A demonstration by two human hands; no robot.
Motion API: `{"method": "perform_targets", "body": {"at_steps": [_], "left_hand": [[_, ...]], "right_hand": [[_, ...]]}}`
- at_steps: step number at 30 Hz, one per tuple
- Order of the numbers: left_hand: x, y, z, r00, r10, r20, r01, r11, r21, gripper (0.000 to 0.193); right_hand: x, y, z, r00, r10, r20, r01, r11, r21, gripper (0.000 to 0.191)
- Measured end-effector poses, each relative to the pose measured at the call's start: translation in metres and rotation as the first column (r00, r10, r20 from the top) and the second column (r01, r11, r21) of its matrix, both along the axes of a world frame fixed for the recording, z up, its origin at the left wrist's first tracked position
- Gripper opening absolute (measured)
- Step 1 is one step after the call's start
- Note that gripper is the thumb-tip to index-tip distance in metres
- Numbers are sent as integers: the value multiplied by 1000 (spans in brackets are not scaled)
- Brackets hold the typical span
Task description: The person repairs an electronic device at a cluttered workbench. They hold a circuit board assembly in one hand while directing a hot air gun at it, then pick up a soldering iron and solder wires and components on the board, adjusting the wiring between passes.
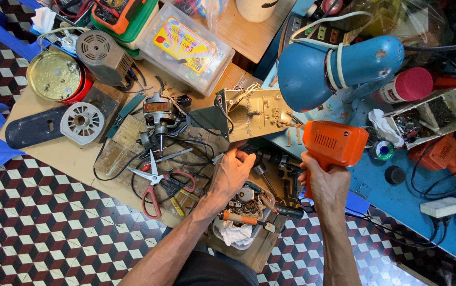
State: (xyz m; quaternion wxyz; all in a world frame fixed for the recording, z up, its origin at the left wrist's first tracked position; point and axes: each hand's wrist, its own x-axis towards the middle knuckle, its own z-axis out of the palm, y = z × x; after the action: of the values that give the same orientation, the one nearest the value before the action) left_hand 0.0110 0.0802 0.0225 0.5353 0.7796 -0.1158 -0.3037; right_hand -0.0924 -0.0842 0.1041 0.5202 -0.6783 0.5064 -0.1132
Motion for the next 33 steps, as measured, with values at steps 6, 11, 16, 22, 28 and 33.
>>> {"method": "perform_targets", "body": {"at_steps": [6, 11, 16, 22, 28, 33], "left_hand": [[-3, 1, -5, 999, 5, -48, -5, 1000, -4, 58], [1, 0, 2, 994, 86, -73, -87, 996, -7, 49], [12, 3, 20, 969, 156, -189, -196, 956, -218, 48], [16, 3, 32, 971, 154, -185, -199, 945, -259, 45], [18, 3, 30, 983, 138, -122, -162, 963, -215, 43], [18, 2, 28, 983, 144, -115, -166, 962, -215, 41]], "right_hand": [[-3, -3, 6, 999, 45, -15, -45, 999, -2, 26], [3, -7, 8, 986, 73, -153, -80, 996, -41, 27], [-2, -6, 13, 994, 54, -99, -56, 998, -14, 28], [2, -13, 7, 987, 89, -136, -93, 995, -22, 31], [2, -15, 4, 990, 73, -124, -76, 997, -15, 31], [2, -17, 5, 990, 79, -113, -81, 997, -12, 29]]}}
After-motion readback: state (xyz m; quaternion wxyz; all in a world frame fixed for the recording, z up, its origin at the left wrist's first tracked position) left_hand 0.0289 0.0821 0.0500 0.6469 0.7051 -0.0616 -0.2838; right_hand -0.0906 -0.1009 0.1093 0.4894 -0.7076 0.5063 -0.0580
